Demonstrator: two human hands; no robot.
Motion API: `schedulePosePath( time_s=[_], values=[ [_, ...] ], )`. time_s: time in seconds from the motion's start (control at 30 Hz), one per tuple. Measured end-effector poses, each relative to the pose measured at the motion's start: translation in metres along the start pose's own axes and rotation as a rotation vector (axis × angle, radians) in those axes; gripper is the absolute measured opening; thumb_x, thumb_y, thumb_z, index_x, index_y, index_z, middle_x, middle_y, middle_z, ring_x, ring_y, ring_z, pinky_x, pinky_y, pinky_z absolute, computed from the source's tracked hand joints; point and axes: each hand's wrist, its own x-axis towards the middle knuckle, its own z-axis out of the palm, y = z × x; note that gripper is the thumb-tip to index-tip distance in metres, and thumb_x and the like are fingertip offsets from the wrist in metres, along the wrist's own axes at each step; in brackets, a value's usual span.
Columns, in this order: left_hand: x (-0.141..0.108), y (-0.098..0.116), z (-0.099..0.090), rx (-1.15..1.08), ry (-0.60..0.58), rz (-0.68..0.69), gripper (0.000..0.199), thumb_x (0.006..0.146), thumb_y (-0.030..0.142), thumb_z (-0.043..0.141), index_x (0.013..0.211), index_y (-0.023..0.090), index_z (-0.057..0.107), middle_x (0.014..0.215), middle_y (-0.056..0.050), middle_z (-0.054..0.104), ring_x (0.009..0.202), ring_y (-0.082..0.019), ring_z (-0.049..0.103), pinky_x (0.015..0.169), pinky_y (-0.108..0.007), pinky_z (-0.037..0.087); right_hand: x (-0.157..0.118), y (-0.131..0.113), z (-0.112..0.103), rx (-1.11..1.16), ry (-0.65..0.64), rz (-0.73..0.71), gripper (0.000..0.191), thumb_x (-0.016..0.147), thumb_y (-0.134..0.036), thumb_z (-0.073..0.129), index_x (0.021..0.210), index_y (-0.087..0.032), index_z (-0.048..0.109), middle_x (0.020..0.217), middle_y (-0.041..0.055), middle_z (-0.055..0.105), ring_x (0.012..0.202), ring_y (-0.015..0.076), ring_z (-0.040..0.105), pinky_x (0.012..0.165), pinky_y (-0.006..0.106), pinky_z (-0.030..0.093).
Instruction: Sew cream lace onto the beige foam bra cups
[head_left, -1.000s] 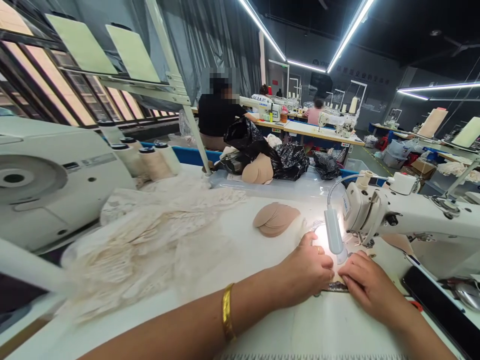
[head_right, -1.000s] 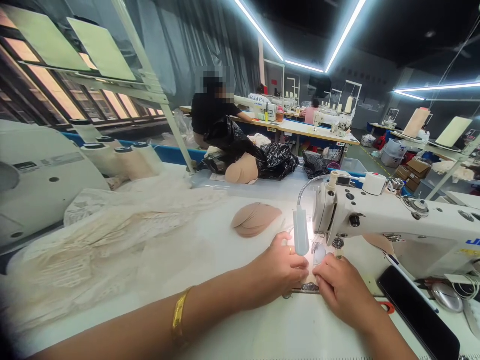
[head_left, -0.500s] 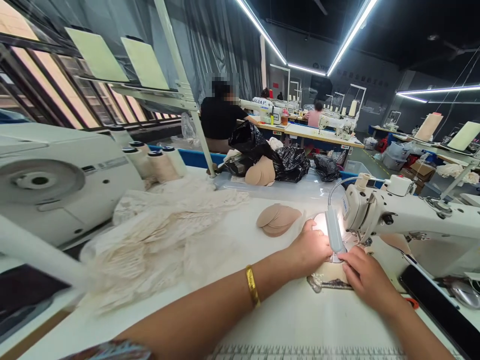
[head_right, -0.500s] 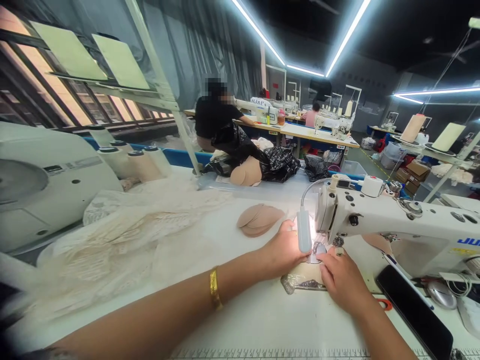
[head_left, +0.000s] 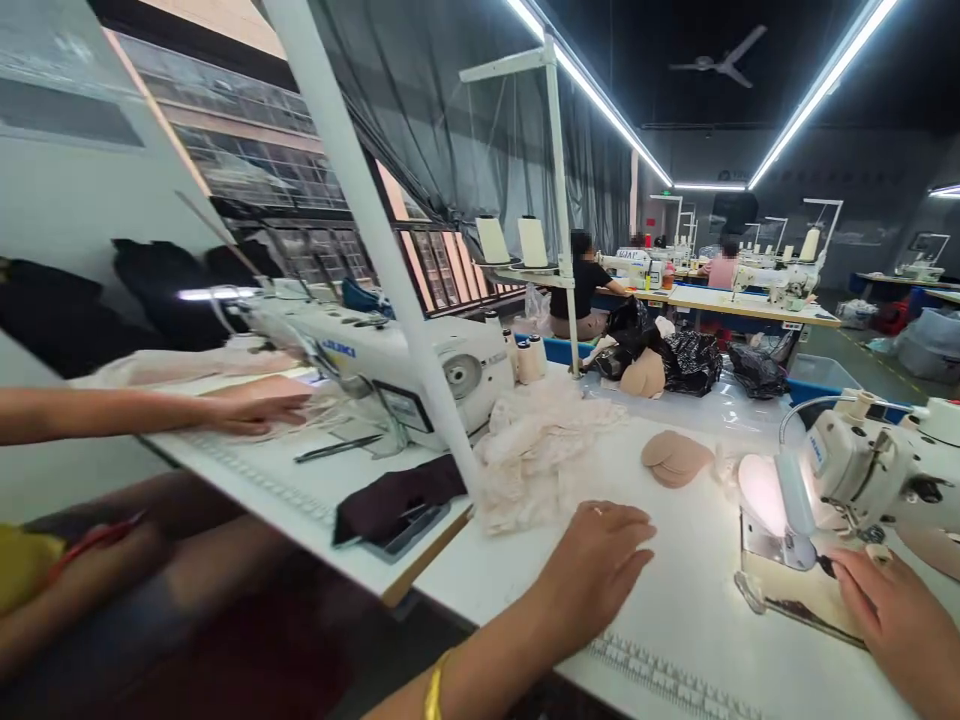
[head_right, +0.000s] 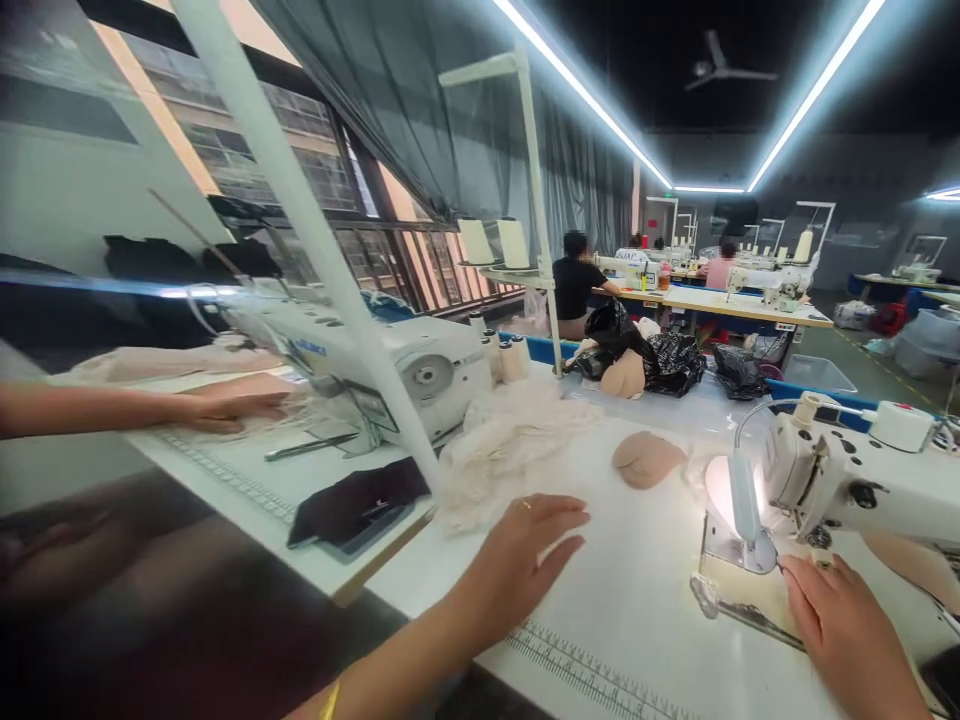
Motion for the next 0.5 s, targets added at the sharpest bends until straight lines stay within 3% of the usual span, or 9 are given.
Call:
schedulePosePath(
  time_s=[0.07, 0.13, 0.27, 0.37, 0.43, 0.5],
  values=[
    [-0.018, -0.02, 0.0, 0.045, 0.052, -0.144, 0.021, 0.1, 0.024, 0.055, 0.112, 0.024, 0.073, 0.115, -0.011, 0.073, 0.101, -0.027, 0.064, 0.086, -0.041, 0.048, 0.007, -0.026, -0.006, 0.099, -0.041, -0.068, 0.035, 0.104, -0.046, 0.045, 0.099, -0.031, 0.076, 0.091, 0.009, 0.077, 0.084, 0.031, 0.071, 0.077, 0.044, 0.058],
    [-0.033, -0.022, 0.008, 0.007, 0.028, -0.199, 0.018, 0.097, 0.02, 0.057, 0.105, 0.022, 0.073, 0.111, -0.01, 0.072, 0.099, -0.027, 0.064, 0.085, -0.041, 0.05, 0.018, -0.059, -0.016, 0.201, -0.122, -0.121, 0.035, 0.106, -0.046, 0.045, 0.096, -0.032, 0.075, 0.086, 0.0075, 0.075, 0.078, 0.0286, 0.07, 0.07, 0.04, 0.058],
    [-0.048, 0.017, 0.022, -0.312, -0.072, -0.113, 0.005, 0.091, 0.024, 0.067, 0.092, 0.023, 0.072, 0.109, -0.007, 0.072, 0.097, -0.025, 0.066, 0.082, -0.037, 0.053, 0.037, -0.117, -0.033, 0.364, -0.285, -0.098, 0.031, 0.107, -0.045, 0.047, 0.103, -0.031, 0.074, 0.087, 0.006, 0.073, 0.074, 0.0251, 0.069, 0.066, 0.036, 0.059],
    [-0.042, 0.039, 0.02, -0.494, -0.044, -0.137, 0.012, 0.094, 0.031, 0.064, 0.102, 0.027, 0.072, 0.115, -0.006, 0.072, 0.101, -0.024, 0.067, 0.088, -0.036, 0.056, 0.042, -0.141, -0.034, 0.452, -0.371, 0.043, 0.028, 0.105, -0.044, 0.051, 0.111, -0.028, 0.073, 0.093, 0.0071, 0.072, 0.081, 0.0249, 0.069, 0.071, 0.036, 0.059],
    [-0.028, 0.039, 0.019, -0.496, 0.002, -0.28, 0.028, 0.095, 0.04, 0.062, 0.119, 0.028, 0.069, 0.124, -0.008, 0.069, 0.105, -0.027, 0.066, 0.091, -0.04, 0.056, 0.042, -0.149, -0.03, 0.475, -0.4, 0.153, 0.027, 0.102, -0.044, 0.057, 0.116, -0.026, 0.071, 0.096, 0.0074, 0.072, 0.084, 0.0251, 0.068, 0.073, 0.036, 0.058],
    [-0.009, 0.031, 0.024, -0.474, -0.033, -0.443, 0.051, 0.09, 0.052, 0.068, 0.131, 0.023, 0.062, 0.128, -0.012, 0.066, 0.105, -0.03, 0.065, 0.09, -0.044, 0.055, 0.041, -0.154, -0.023, 0.488, -0.399, 0.235, 0.03, 0.098, -0.044, 0.063, 0.12, -0.025, 0.07, 0.098, 0.0073, 0.072, 0.086, 0.0251, 0.067, 0.075, 0.037, 0.057]
  ],
)
